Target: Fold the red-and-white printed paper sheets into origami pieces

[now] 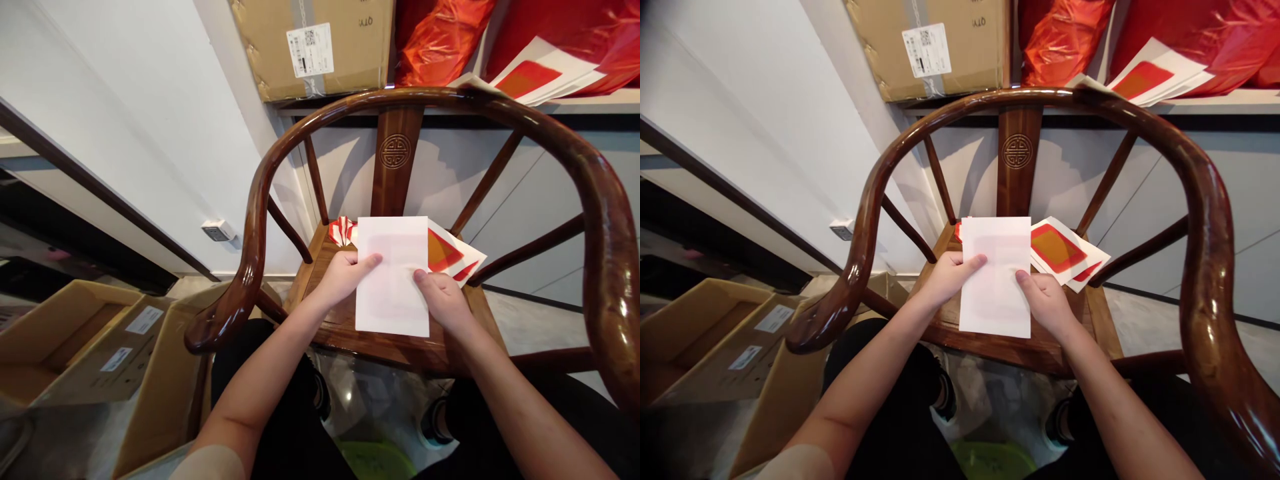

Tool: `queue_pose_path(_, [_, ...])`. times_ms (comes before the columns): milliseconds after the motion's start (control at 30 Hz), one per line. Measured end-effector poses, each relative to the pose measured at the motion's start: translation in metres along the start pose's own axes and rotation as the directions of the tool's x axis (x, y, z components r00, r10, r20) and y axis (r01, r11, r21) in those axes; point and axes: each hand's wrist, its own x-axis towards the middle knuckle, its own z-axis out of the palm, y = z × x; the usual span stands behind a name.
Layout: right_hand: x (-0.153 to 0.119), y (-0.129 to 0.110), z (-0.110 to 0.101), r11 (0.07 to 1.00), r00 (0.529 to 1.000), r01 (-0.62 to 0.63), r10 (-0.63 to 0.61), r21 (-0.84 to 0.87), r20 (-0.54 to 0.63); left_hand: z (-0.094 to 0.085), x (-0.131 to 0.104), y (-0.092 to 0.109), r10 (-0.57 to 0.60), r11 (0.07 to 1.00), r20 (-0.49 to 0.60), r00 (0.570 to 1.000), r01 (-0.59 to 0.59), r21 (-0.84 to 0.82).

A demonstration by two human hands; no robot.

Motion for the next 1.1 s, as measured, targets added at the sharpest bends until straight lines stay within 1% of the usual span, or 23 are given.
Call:
queue_pose_path(133, [-0.003,0.003,-0.003,1.000,1.000,0.007,-0.007,-0.003,0.007,-0.002,-0.002,-0.002,0.011,1.000,0.021,1.000,-0.011,0.007])
queue_pose_path(233, [-0.005,0.002,-0.007,0.999,0.997,0.034,-0.034,-0.006,-0.068,0.000,-0.005,-0.006,0.012,1.000,0.029,1.000,-0.013,0.023])
queue_pose_path(300, [-0.007,-0.001,-0.010,1.000,0.995,0.005,-0.004,0.007,-0.104,0.003,-0.008,-0.009,0.004,1.000,0.045,0.999,-0.005,0.027])
queue_pose_path(400, [-0.010,-0.010,-0.010,0.998,0.995,-0.046,0.049,0.039,-0.087,0.006,-0.012,-0.009,0.009,1.000,0.036,0.999,-0.010,0.029])
queue_pose_path(500, [-0.015,-0.016,-0.008,0.999,0.996,-0.025,0.027,0.030,-0.088,0.004,-0.014,-0.005,0.027,0.998,0.021,0.999,-0.028,0.050])
queue_pose_path(633, [-0.017,-0.013,-0.007,1.000,0.996,0.000,0.002,0.024,-0.091,0.000,-0.016,-0.005,-0.008,1.000,0.077,0.997,0.007,0.012])
queue_pose_path(733, [-0.015,-0.010,-0.008,1.000,0.997,-0.012,0.014,0.025,-0.078,0.001,-0.019,-0.014,-0.038,0.999,0.104,0.994,0.040,-0.014])
queue_pose_path(833, [-0.012,-0.011,-0.010,0.999,0.998,-0.049,0.049,0.009,-0.040,0.004,-0.022,-0.025,-0.043,0.998,0.082,0.996,0.047,-0.039])
queue_pose_path(933, [-0.009,-0.013,-0.011,0.999,0.999,-0.037,0.037,0.017,-0.007,0.006,-0.022,-0.031,-0.051,0.998,0.026,0.998,0.052,-0.044])
queue_pose_path(1000, [-0.007,-0.013,-0.013,0.999,1.000,-0.015,0.016,0.033,-0.015,0.007,-0.022,-0.030,-0.060,0.997,0.006,0.998,0.060,-0.045])
queue_pose_path(1100, [-0.004,-0.010,-0.018,0.999,0.998,0.020,-0.016,0.050,-0.064,0.010,-0.023,-0.026,-0.080,0.996,0.015,0.997,0.080,-0.029])
